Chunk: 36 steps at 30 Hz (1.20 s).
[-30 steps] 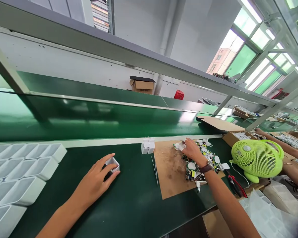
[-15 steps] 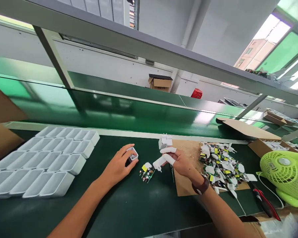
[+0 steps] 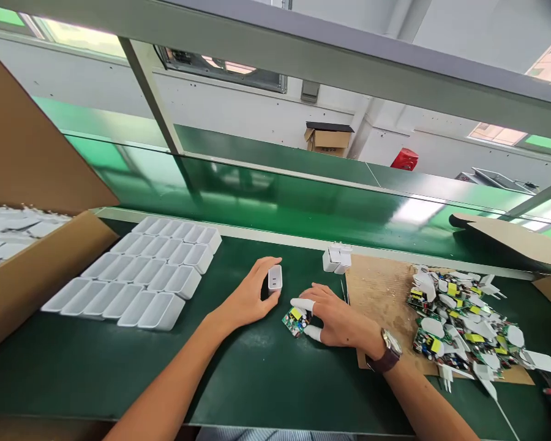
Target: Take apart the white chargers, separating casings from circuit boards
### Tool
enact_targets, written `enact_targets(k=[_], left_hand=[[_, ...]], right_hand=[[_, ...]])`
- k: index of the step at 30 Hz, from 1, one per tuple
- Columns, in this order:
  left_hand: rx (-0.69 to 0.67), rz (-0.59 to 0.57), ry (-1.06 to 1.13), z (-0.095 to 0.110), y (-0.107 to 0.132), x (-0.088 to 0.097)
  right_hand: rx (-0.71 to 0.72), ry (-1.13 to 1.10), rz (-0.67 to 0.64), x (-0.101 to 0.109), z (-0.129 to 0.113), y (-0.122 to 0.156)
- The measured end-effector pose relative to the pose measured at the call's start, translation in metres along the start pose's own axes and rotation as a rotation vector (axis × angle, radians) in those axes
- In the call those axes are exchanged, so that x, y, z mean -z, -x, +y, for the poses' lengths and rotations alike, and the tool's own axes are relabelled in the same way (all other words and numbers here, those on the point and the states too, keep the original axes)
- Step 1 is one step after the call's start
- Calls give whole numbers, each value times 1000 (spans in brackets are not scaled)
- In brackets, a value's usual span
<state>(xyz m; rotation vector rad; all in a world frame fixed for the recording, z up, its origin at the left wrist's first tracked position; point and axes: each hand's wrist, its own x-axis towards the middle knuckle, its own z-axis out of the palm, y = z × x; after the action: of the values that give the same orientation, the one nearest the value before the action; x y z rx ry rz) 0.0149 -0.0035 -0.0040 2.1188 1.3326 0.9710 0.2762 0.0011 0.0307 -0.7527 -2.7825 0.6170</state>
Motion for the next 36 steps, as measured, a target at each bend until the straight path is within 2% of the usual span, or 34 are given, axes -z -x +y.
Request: enact_targets(k=[3,6,9,12,15,18,20,23,31,36], left_hand=[[25,-28,30,1,1,1],[82,-52,54,0,1,3],[194,-68,61,-2,0,4],[261,-56,78,-7,-1,1],[185,-21,99,-8,0,-5],[61,-2,66,-4,2,-13],[5,1,36,1,3,-17],[-37,5,-3,6,4,-21],[-73,39,-66,7,3,-20],[-88,26,-72,9,2,-20]], right_hand=[[-15,-35,132,-11,7,3],[-39,-62,162,-17,10,9],[-68,-88,209,-20,9,11],[-53,-138,364,-20,7,8],[-46,-170,564,-15,4,5],[-56,-103,683,-10,0,5],[-67,-27,696,-11,-3,5],[-97,63,649,-15,-5,6],[-121,139,626,-18,-9,8],[-118,129,567,-17,-11,9]])
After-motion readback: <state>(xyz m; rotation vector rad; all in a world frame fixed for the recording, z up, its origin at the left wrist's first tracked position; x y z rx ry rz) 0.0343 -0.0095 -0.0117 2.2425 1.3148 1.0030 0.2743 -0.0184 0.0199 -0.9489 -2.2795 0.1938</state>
